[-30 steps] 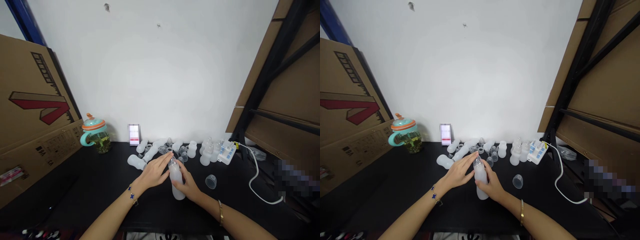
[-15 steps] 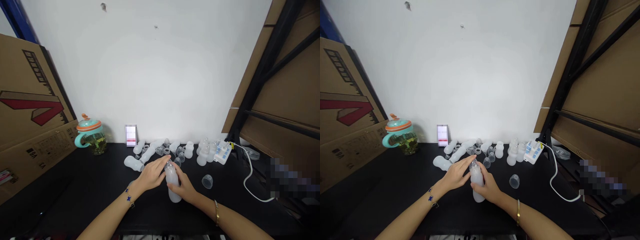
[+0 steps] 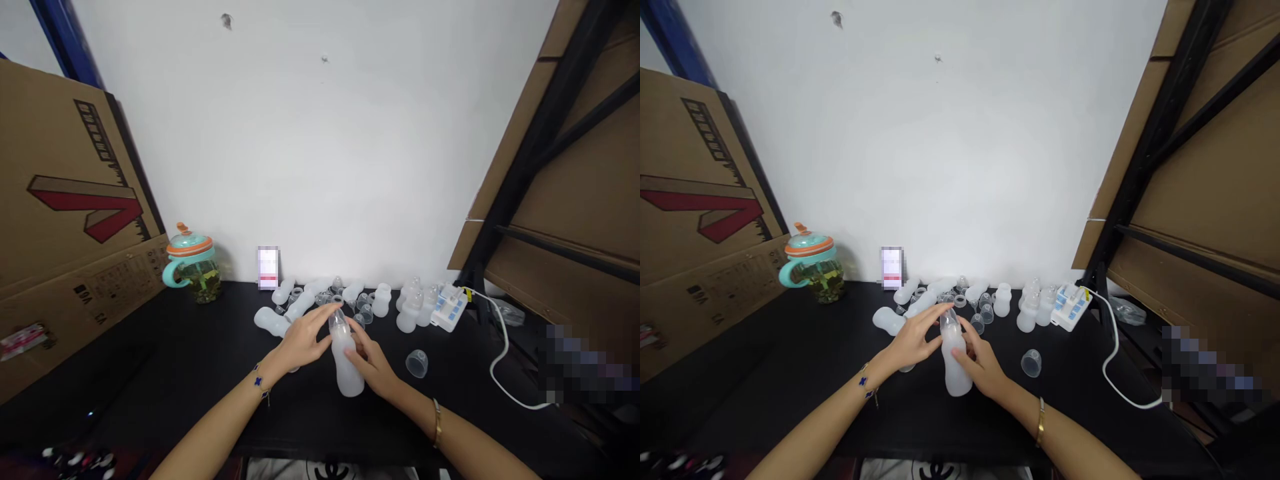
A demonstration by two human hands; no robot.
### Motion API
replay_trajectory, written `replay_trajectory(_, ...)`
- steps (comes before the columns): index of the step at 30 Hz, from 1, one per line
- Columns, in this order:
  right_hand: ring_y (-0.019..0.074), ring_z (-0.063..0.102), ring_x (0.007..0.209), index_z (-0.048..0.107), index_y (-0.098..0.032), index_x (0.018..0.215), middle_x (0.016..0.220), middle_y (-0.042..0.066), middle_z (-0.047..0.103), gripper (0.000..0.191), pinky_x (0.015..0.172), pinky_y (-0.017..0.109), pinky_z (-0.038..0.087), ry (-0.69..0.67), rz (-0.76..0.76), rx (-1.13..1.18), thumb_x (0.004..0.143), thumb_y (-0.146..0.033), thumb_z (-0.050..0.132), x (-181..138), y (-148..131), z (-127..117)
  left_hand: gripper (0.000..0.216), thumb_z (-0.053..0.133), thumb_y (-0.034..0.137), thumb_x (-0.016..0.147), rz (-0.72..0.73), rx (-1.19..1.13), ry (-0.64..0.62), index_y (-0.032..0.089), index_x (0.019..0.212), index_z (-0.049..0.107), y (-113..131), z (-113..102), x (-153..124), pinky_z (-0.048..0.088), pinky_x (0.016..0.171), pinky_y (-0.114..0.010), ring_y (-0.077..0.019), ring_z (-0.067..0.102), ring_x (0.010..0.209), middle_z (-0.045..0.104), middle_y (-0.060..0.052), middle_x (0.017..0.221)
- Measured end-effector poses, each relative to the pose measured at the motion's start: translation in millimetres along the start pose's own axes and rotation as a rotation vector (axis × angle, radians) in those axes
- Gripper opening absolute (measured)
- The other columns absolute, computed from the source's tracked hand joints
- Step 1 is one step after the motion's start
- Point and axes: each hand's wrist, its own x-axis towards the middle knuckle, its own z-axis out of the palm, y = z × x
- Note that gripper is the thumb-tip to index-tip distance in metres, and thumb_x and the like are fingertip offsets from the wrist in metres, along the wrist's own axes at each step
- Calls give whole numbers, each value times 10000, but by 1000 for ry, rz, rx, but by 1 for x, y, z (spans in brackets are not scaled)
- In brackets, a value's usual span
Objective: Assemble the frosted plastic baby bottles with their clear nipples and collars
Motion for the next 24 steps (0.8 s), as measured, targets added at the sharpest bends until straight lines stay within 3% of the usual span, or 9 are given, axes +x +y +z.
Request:
replay_trajectory(4, 136, 574, 673, 431, -255, 1450, 1092, 58, 678, 471, 629, 279, 502, 48, -30, -50, 1008, -415, 413, 4, -8, -11, 746, 567, 106, 856, -12, -12, -30, 323, 1523, 310, 3, -6, 3, 585, 942, -404, -262, 562, 1272, 490, -77, 1474)
replay_trajectory(8, 142, 617, 714, 427, -262, 1456, 1178, 75, 675, 507, 645, 291, 539, 52, -95, -198, 960, -343, 501, 7, -7, -18, 776, 546, 85, 850, -20, 19, -80, 352, 1531, 288, 4, -3, 2, 608, 873, -368, -248, 603, 1205, 492, -66, 1450)
replay_trajectory(12, 145, 637, 723, 391, -277, 1491, 1203, 76, 680, 562, 615, 282, 553, 15, -162, -342, 943, -289, 517, 8, -4, -23, 798, 522, 68, 848, -1, 35, -94, 343, 1547, 253, 2, 0, 0, 582, 939, -387, -245, 571, 1252, 482, -64, 1463)
replay_trajectory(19, 243, 652, 1119, 387, -274, 1501, 1376, 94, 607, 611, 938, 420, 552, -58, -395, -589, 917, -240, 562, 10, -11, -39, 846, 517, 48, 827, 47, 73, -118, 298, 1569, 196, 3, 3, -1, 545, 1016, -423, -249, 531, 1310, 489, -80, 1477)
replay_trajectory(24, 265, 619, 1206, 389, -263, 1501, 1376, 102, 610, 650, 971, 432, 545, -77, -443, -690, 887, -257, 603, 11, -15, -43, 786, 499, 49, 853, 96, 72, -120, 265, 1560, 232, 2, 7, -2, 504, 1076, -420, -235, 537, 1318, 504, -84, 1484)
